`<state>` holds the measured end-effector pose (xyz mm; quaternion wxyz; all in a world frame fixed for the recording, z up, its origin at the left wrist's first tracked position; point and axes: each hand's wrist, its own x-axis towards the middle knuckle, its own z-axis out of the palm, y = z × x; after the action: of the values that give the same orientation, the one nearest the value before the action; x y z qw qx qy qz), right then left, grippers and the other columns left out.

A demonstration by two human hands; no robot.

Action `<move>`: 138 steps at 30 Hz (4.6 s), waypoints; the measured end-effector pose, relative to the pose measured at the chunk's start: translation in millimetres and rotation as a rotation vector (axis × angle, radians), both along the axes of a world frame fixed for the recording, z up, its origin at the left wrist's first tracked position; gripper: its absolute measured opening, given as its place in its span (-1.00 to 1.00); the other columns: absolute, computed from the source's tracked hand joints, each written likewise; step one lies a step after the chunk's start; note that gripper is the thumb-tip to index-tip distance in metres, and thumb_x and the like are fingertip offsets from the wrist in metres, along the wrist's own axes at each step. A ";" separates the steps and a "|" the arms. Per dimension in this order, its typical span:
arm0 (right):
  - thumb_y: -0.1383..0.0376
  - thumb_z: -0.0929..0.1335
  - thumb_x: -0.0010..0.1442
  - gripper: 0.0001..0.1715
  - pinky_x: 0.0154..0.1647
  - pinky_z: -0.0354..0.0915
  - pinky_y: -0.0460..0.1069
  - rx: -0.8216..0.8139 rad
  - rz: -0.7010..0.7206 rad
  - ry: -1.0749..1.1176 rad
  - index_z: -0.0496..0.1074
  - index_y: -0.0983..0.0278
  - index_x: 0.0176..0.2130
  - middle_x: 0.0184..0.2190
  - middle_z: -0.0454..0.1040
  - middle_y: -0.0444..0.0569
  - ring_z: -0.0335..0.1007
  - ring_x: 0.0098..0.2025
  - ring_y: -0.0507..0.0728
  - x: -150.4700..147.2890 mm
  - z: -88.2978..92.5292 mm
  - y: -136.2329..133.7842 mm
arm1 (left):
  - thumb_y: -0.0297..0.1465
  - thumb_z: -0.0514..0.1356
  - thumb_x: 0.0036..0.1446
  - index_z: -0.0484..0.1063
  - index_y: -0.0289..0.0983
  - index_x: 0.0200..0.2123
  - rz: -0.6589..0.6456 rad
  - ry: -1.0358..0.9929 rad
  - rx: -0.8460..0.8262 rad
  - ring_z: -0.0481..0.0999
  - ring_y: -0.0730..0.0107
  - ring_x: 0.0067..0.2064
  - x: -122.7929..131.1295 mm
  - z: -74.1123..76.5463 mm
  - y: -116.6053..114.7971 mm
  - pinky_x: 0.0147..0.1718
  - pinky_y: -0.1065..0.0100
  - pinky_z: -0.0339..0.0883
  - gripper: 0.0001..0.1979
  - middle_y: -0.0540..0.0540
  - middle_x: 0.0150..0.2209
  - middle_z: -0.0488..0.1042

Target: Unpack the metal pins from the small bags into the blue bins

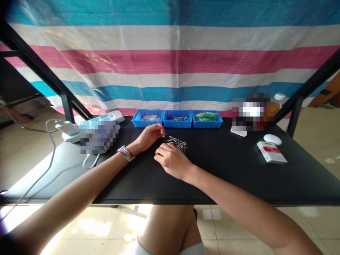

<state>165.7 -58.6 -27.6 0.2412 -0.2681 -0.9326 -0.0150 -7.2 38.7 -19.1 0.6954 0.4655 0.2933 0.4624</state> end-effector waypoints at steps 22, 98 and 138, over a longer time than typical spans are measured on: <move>0.13 0.48 0.24 -0.81 -0.31 0.45 0.02 -0.558 -0.288 0.915 0.57 0.21 -0.26 -0.33 0.60 -0.04 0.54 -0.36 0.13 38.0 6.2 46.8 | -0.11 0.44 0.11 0.53 -0.30 -0.45 -0.079 0.234 0.178 0.47 0.34 -0.32 0.5 0.7 -2.9 -0.19 0.30 0.35 -0.63 -0.08 -0.42 0.52; 0.32 0.40 0.44 -0.79 0.05 0.34 0.13 -0.079 -0.231 -0.125 0.67 0.30 -0.18 -0.15 0.60 0.13 0.43 -0.04 0.25 -10.0 16.3 20.7 | -0.36 0.26 0.17 0.51 -0.30 -0.38 0.015 -0.027 -0.048 0.46 0.42 -0.41 -2.2 5.3 -0.3 -0.32 0.42 0.43 -0.87 -0.01 -0.46 0.42; 0.20 0.53 -0.01 -0.77 -0.43 0.38 -0.04 -0.797 -0.206 1.048 0.47 0.21 -0.37 -0.47 0.51 -0.16 0.44 -0.46 0.06 39.4 16.8 71.1 | -0.19 0.45 0.08 0.49 -0.29 -0.40 -0.027 0.212 0.165 0.40 0.46 -0.43 -0.2 0.3 -3.7 -0.41 0.40 0.27 -0.69 -0.01 -0.46 0.44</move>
<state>205.1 12.5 -10.9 0.5424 -0.3965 -0.5956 0.4403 -7.4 35.0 -18.8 0.6258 0.5713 0.3198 0.4239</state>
